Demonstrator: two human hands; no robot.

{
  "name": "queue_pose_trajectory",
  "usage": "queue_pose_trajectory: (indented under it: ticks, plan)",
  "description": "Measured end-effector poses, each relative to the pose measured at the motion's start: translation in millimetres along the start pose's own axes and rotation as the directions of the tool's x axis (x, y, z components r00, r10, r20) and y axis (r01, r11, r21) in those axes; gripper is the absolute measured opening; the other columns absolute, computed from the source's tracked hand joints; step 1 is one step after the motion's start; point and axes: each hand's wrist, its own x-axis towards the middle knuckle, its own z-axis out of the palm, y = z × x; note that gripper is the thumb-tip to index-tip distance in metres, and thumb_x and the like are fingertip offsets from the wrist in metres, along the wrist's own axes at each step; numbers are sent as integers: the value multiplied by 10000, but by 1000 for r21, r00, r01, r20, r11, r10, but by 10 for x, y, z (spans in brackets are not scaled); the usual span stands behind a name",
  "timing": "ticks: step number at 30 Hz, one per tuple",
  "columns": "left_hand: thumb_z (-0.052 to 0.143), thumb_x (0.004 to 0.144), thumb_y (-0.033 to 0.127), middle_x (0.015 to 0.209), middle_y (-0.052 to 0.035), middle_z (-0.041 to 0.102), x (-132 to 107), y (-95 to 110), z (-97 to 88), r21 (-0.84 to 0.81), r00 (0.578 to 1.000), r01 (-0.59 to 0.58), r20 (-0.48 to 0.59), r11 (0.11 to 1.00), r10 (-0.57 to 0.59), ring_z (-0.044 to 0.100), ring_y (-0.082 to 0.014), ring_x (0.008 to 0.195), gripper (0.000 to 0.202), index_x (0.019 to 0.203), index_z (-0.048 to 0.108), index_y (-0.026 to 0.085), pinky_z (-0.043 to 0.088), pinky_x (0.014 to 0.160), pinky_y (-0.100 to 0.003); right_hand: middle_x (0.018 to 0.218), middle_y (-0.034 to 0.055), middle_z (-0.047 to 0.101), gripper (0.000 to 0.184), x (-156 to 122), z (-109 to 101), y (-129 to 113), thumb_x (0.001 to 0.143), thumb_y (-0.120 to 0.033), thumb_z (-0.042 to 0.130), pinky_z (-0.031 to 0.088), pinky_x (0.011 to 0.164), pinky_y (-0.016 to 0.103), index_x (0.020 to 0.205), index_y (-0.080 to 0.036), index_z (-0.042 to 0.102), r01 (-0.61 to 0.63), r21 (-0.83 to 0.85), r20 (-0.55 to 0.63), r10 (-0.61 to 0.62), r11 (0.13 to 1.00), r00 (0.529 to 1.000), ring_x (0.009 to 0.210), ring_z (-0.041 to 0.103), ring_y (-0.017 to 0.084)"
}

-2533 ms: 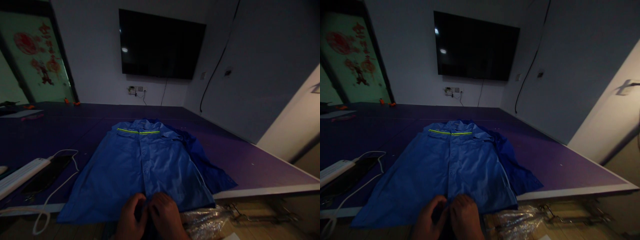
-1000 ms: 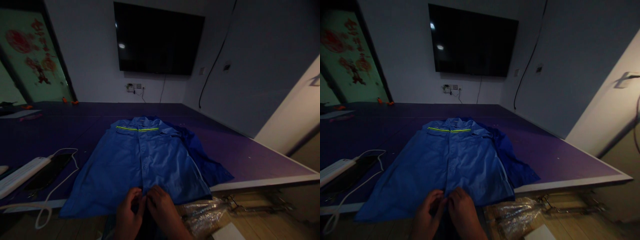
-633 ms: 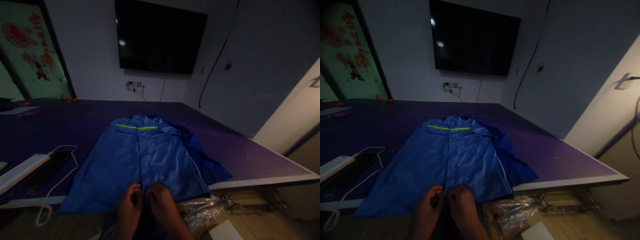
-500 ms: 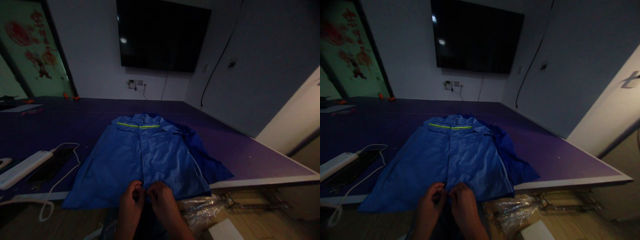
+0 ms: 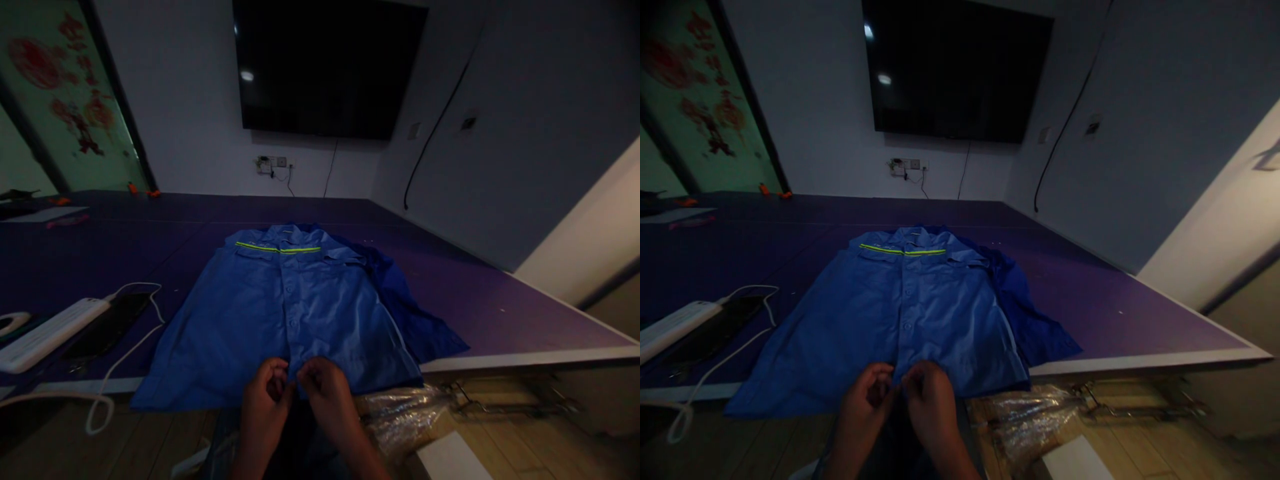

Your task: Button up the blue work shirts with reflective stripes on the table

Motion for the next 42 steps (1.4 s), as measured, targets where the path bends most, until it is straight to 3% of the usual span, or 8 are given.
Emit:
queue_pose_trajectory:
  ticks: [5, 11, 19, 24, 32, 42]
  plan:
    - [538, 675, 215, 568, 20, 575, 17, -3, 30, 104, 999, -53, 7, 993, 53, 551, -120, 510, 158, 819, 583, 171, 446, 518, -211, 688, 35, 647, 167, -26, 18, 6, 795, -206, 472, 424, 611, 241, 706, -164, 606, -6, 1, -16, 6, 1000, 1000, 653, 601, 161]
    - [491, 714, 231, 697, -39, 652, -73, -81, 87, 180, 975, -200, -60, 963, 213, 611, -152, 628, 157, 813, 605, 191, 484, 594, -240, 748, 35, 668, 177, 7, -28, 29, 803, -208, 469, 416, 679, 243, 750, -178, 635, -16, -114, 47, 22, 993, 999, 718, 616, 162]
    - [537, 684, 310, 655, -5, 592, -10, -1, 19, -2, 1000, 11, 26, 1000, -11, 566, -135, 590, 254, 892, 575, 169, 461, 563, -232, 811, 15, 677, 176, 138, -122, -44, 802, -250, 488, 393, 682, 231, 807, -203, 657, -52, -300, 196, 115, 953, 974, 779, 613, 158]
    - [557, 651, 285, 629, 11, 560, 17, -14, 11, -52, 999, 8, 36, 999, -6, 534, -117, 561, 260, 883, 578, 169, 445, 533, -213, 850, 15, 677, 195, 118, -136, -89, 815, -228, 457, 384, 699, 234, 834, -206, 651, -2, -345, 210, 79, 938, 975, 829, 610, 159]
    - [498, 637, 194, 612, 11, 570, 14, 11, 12, 61, 996, -30, 81, 998, 25, 553, -132, 559, 298, 920, 587, 170, 446, 556, -230, 897, 31, 679, 209, 81, -134, -249, 826, -222, 447, 375, 704, 237, 854, -206, 653, -42, -447, 184, 138, 893, 973, 871, 609, 170]
    - [463, 736, 341, 715, -51, 641, -23, -28, 6, 29, 997, -37, 67, 999, 35, 611, -179, 648, 308, 947, 593, 158, 488, 619, -278, 815, 9, 694, 184, 110, -160, -173, 784, -242, 496, 392, 666, 211, 816, -220, 675, -9, -377, 199, 90, 926, 976, 792, 630, 148]
